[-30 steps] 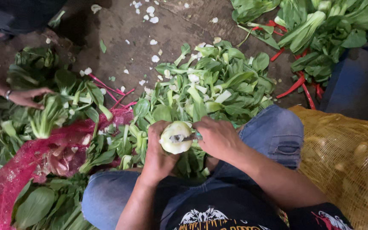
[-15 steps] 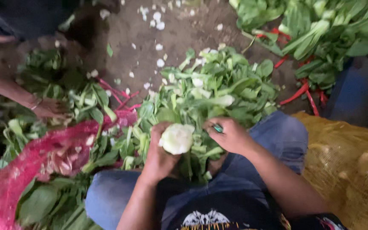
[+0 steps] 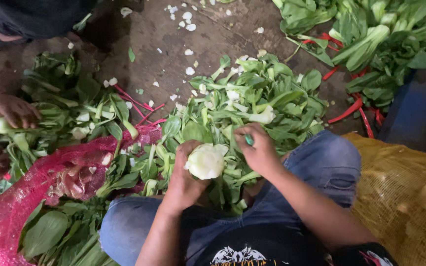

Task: The person sits on the floor and uses a small knife to trim the base of bok choy stalks. They repeatedly pick up stalks, cut the ends, and place the trimmed pieces into a red mesh bag while discarding the cut ends onto the floor.

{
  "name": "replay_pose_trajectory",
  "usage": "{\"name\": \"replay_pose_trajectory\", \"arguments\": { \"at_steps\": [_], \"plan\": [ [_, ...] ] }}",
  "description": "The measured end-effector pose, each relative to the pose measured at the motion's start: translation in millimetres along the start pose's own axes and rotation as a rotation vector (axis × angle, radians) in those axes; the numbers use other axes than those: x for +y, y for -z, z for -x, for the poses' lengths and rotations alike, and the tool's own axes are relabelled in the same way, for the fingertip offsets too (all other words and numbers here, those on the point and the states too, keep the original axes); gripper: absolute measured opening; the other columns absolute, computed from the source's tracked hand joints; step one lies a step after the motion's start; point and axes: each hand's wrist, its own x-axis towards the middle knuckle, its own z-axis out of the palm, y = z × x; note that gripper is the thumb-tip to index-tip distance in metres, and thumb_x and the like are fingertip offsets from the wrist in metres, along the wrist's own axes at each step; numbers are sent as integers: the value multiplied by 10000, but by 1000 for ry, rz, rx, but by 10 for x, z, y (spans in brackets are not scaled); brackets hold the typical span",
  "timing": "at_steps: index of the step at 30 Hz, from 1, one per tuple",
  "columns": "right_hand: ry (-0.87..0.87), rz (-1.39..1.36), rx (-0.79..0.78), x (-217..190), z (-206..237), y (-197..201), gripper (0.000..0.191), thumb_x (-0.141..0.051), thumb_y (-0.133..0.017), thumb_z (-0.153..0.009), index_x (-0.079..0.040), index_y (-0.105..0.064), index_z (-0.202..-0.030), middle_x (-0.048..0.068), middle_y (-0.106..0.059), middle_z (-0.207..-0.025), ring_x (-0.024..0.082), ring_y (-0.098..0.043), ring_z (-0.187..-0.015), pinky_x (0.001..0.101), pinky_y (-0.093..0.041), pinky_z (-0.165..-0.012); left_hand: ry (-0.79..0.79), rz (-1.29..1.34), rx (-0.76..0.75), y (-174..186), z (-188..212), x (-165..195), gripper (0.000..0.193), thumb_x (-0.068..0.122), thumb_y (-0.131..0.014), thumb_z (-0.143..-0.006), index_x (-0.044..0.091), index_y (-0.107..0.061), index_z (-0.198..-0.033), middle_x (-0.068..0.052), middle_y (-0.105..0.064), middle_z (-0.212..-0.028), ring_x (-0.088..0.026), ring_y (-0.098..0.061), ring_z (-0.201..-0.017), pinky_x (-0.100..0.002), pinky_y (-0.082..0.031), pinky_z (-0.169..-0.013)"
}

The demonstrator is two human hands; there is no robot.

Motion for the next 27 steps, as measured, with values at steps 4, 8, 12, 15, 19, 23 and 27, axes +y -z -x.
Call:
{"name": "replay_pose_trajectory", "arguments": {
  "at_steps": [4,8,12,15,19,23,27],
  "plan": [
    [169,87,-174,-53,154,289,323,-40,-692,-837,-80,-685,-1158,92,-659,-1144,243,-717,-925,342,-605,-787,229,218,-99,63,33,-39,817,-50,-830,-679,58,-445,-1392,-110,-581,-1301,-233,-615,-1201,-354,-504,-1035],
    [363,370,-314,-344,213,406,475,-88,-759,-672,-127,-711,-1143,57,-651,-1069,288,-705,-761,414,-571,-651,406,538,-249,85,48,-35,926,-85,-786,-605,75,-405,-1434,-62,-621,-1272,-187,-623,-1181,-337,-519,-1011],
    [371,420,-375,-569,155,458,501,-96,-758,-649,-109,-712,-1147,71,-634,-1067,307,-686,-721,432,-564,-622,511,534,-326,81,70,-7,944,-87,-816,-589,66,-427,-1435,-56,-628,-1246,-181,-621,-1167,-344,-541,-983],
    [397,434,-426,-617,116,500,451,-89,-751,-648,-95,-712,-1098,71,-620,-1025,310,-676,-668,442,-551,-579,455,565,-401,76,82,6,940,-110,-779,-592,59,-426,-1447,-66,-634,-1259,-184,-623,-1183,-341,-534,-1011],
    [431,469,-501,-589,116,510,264,-113,-756,-707,-98,-682,-960,65,-592,-978,303,-679,-662,453,-541,-573,431,480,-454,59,86,18,936,-109,-839,-618,71,-423,-1437,-53,-631,-1255,-162,-613,-1181,-327,-518,-1020],
    [342,544,-563,-550,87,477,222,-90,-759,-700,-79,-684,-909,78,-599,-1016,299,-676,-633,443,-546,-554,457,521,-447,46,88,22,949,-111,-826,-597,76,-420,-1434,-55,-640,-1237,-160,-630,-1172,-326,-524,-1014],
    [347,503,-441,-516,12,486,381,-59,-780,-611,-62,-717,-987,74,-596,-985,297,-679,-664,438,-543,-558,455,516,-457,54,101,16,946,-98,-825,-606,76,-423,-1446,-56,-648,-1239,-161,-629,-1157,-327,-531,-998]
  ]
}}
